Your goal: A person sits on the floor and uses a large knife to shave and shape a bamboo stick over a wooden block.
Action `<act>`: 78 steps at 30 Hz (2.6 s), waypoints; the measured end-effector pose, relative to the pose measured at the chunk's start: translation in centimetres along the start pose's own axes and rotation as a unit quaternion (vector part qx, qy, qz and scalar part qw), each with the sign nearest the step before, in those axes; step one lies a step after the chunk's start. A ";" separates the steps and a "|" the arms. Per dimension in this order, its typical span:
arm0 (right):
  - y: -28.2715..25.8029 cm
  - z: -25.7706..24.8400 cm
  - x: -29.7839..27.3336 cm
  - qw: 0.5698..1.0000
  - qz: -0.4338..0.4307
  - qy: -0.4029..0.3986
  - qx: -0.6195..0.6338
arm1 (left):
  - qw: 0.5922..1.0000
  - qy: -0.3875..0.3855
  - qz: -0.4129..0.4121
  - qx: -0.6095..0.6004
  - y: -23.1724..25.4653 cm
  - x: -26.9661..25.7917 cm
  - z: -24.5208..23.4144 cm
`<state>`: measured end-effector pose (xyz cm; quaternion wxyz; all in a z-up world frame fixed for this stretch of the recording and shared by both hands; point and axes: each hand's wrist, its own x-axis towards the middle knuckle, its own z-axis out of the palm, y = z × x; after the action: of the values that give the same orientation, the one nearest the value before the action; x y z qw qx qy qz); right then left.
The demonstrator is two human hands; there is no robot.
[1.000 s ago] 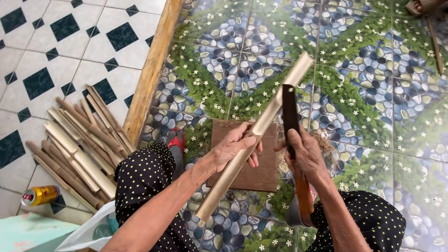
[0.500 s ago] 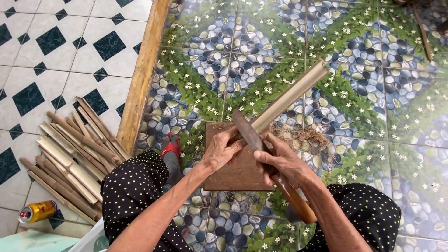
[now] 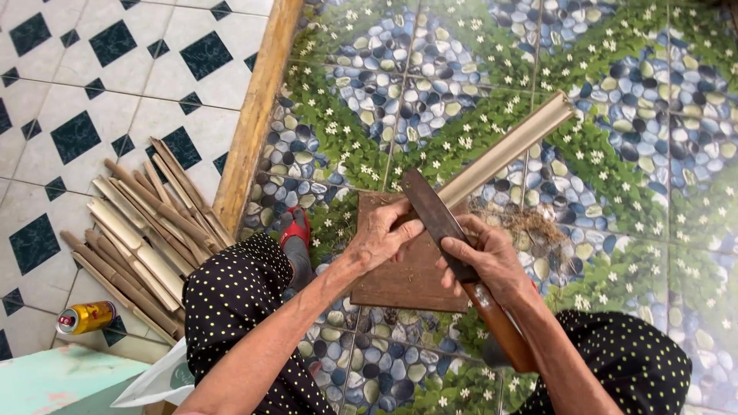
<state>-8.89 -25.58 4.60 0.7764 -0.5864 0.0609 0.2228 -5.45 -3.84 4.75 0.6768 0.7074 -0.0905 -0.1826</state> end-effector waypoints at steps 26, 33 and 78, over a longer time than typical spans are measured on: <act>-1.1 0.7 -1.3 0.999 0.010 -0.039 -0.008 | 0.999 -0.012 0.009 0.030 0.5 -0.2 -0.4; -4.1 -1.3 -1.1 0.999 -0.035 0.014 0.039 | 0.998 -0.041 -0.022 0.036 -1.3 0.3 -2.0; -2.9 -13.1 -0.9 0.948 -0.228 0.212 0.066 | 0.968 0.003 0.081 0.237 -2.0 0.4 -2.4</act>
<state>-6.28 -38.73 3.50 0.8124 -0.5661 0.1037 -0.0940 -4.41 -1.64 2.78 0.5031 0.8383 -0.1859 -0.0983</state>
